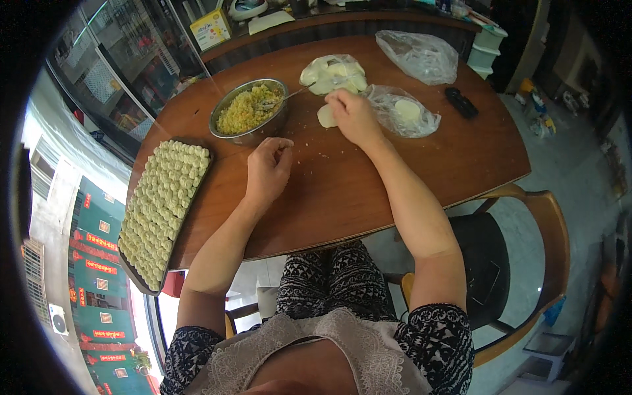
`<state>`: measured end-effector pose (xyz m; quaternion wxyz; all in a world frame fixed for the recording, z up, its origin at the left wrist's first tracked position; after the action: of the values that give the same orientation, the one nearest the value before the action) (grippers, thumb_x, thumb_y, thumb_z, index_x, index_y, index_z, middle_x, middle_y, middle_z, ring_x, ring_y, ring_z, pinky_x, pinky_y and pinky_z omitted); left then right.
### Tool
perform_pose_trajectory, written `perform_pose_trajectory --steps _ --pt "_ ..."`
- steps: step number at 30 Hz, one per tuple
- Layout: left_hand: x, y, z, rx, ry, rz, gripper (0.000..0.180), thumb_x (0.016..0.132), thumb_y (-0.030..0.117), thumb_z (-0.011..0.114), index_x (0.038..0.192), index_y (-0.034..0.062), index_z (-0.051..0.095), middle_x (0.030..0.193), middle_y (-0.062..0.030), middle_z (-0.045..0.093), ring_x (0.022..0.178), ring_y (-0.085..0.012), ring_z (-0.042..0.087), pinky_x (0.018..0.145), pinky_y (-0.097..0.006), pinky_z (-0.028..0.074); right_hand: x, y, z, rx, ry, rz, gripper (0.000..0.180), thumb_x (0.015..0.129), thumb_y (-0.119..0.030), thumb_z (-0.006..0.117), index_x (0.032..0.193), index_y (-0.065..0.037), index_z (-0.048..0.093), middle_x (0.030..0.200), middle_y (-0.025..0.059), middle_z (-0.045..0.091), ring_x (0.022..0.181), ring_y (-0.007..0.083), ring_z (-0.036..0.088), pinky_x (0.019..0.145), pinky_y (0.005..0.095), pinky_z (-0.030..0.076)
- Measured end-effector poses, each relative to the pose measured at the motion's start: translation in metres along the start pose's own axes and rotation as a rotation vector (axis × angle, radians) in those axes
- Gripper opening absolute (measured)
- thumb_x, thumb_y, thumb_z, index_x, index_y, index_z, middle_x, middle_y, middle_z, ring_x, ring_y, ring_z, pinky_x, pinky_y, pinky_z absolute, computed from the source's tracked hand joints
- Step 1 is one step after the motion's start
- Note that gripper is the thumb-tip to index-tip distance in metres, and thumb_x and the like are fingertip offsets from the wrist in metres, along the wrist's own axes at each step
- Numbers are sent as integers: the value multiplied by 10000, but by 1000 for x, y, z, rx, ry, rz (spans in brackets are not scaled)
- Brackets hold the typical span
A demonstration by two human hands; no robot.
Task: The person is wrapping dumplings by placing filling on dough circles and pinching the edges closed.
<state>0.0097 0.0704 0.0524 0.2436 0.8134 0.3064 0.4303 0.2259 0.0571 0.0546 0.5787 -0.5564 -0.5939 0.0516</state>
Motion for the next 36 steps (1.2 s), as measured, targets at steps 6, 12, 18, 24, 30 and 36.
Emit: perform_pose_trajectory --steps 6,12,18,24,30,36 --pt "-1 2 1 11 -19 11 116 845 13 617 933 -28 681 878 -162 662 686 -287 647 636 -379 515 4 11 -8 -239 1 51 166 918 -167 613 920 -5 647 841 163 687 800 343 661 696 416 497" --pt "-1 1 5 3 -35 11 134 870 50 614 943 -30 693 870 -153 680 681 -221 633 640 -335 507 -3 24 10 -454 -165 -10 145 866 -152 663 901 -16 627 999 179 661 922 392 631 792 473 485" --pt "-2 -1 6 3 -40 19 129 871 50 613 932 -32 692 862 -154 684 685 -229 644 646 -336 511 -7 18 23 -636 -210 -23 230 843 -165 703 962 -17 575 961 170 655 906 393 642 774 484 501" --pt "-3 -1 6 -14 -31 52 124 873 46 611 924 -34 692 851 -161 687 684 -234 648 647 -337 514 -7 18 24 -623 -218 -12 174 874 -128 653 938 5 561 966 228 657 927 425 637 790 512 499" --pt "-3 -2 7 -15 -34 52 122 879 44 611 922 -36 693 845 -165 688 676 -233 648 644 -338 516 -6 16 27 -617 -219 -58 169 878 -129 643 919 8 552 906 230 660 880 435 642 760 521 501" --pt "-3 -3 6 -29 -44 18 131 883 50 615 925 -45 695 845 -170 689 675 -230 646 646 -338 515 -5 20 28 -609 -215 -80 151 891 -119 615 909 15 548 906 245 661 872 444 642 753 530 497"
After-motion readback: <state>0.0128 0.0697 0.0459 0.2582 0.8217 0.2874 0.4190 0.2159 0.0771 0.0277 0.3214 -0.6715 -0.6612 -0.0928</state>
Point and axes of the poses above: each hand's wrist, its own x-axis towards the middle knuckle, its own z-axis out of the palm, y = z × x, the point moved 9 cm from there along x, towards the middle knuckle
